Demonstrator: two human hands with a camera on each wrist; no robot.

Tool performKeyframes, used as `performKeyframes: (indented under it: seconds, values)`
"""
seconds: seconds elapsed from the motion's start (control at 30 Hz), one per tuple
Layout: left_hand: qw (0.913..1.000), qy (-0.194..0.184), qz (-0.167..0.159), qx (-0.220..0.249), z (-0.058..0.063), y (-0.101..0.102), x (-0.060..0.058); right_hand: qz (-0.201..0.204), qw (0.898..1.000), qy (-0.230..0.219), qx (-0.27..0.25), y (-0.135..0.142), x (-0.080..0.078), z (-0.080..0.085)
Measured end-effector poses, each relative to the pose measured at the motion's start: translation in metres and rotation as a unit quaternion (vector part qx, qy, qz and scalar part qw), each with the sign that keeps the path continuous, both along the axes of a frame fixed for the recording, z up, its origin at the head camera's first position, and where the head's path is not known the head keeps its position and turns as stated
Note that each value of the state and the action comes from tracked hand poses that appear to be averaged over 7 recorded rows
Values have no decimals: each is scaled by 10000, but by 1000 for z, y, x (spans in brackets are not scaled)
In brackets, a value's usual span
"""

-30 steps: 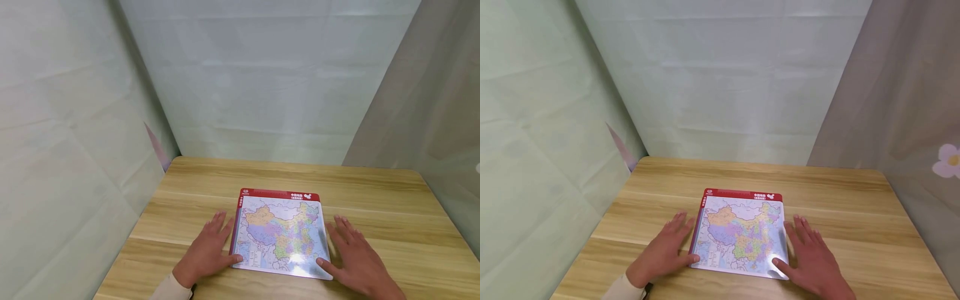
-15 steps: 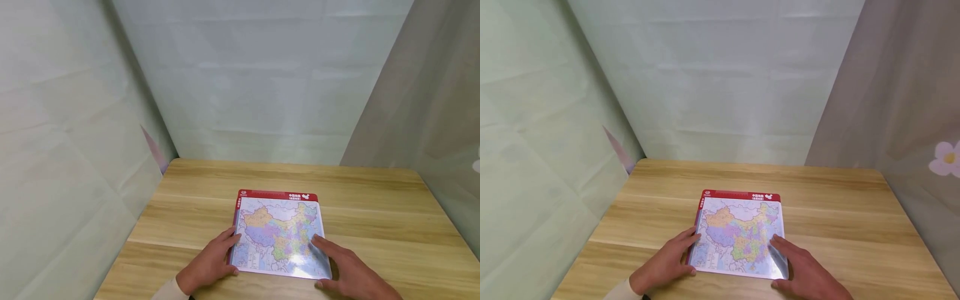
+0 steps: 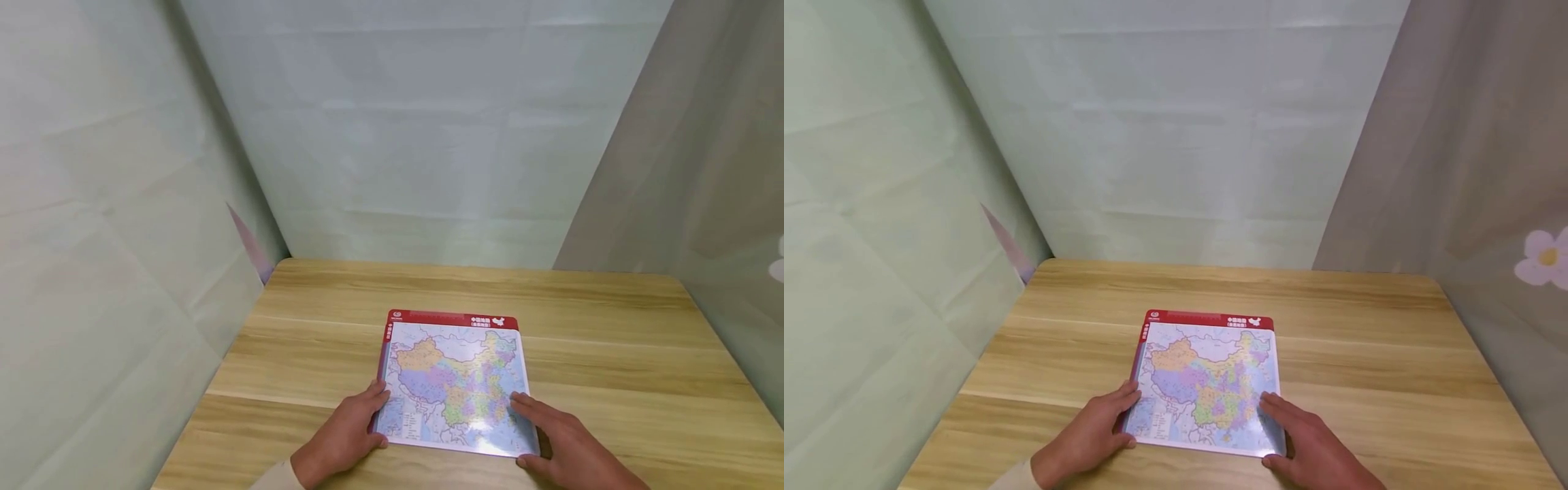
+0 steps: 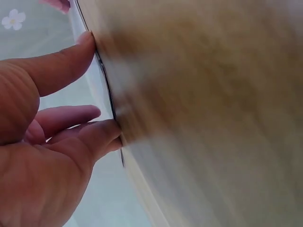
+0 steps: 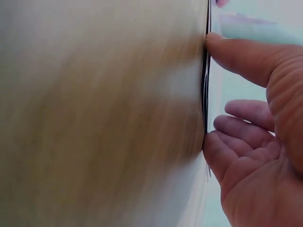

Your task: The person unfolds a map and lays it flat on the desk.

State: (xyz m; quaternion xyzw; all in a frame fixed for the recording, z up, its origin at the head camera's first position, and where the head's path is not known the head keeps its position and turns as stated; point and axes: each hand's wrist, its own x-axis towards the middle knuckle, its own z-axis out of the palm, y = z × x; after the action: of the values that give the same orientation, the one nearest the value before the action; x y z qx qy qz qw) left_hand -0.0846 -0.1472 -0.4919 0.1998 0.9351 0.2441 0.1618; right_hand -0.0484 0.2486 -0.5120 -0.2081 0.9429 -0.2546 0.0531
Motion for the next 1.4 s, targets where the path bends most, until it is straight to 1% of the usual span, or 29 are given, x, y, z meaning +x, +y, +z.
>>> performKeyframes:
  seconds: [0.23,0.43,0.53,0.63,0.77,0.87,0.97,1.1,1.17,1.23,1.3,1.4]
  values:
    - [9999,-56,-11,-90,3,2,1,76,9993,250,258,-3,1,2]
    - [10000,9,17,-66,5,7,2,65,9989,-16,462,-7,-4,7]
    - [9999,20,20,-131,4,10,2,36,9985,-201,512,-9,-8,11]
    - [9996,-16,26,-263,3,13,1,53,9983,-273,514,-9,-12,13]
    - [9992,-65,4,-398,3,18,2,229,9987,10,445,-7,-20,13]
    - [9987,-20,-37,-499,4,23,4,400,9979,331,376,-4,-27,13]
    - [9981,10,-31,-612,6,28,5,476,9971,510,306,-2,-34,14]
    - [9969,51,-2,-783,6,36,8,406,9962,725,277,1,-42,11]
    - [9957,151,-28,-915,5,39,10,381,9947,916,270,2,-46,9]
    - [9942,167,-26,-1062,5,43,12,364,9931,1090,234,3,-50,7]
    - [9919,223,-47,-1250,4,47,14,367,9918,1210,183,4,-55,7]
    - [9861,417,-176,-1600,4,54,16,390,9904,1319,123,5,-64,7]
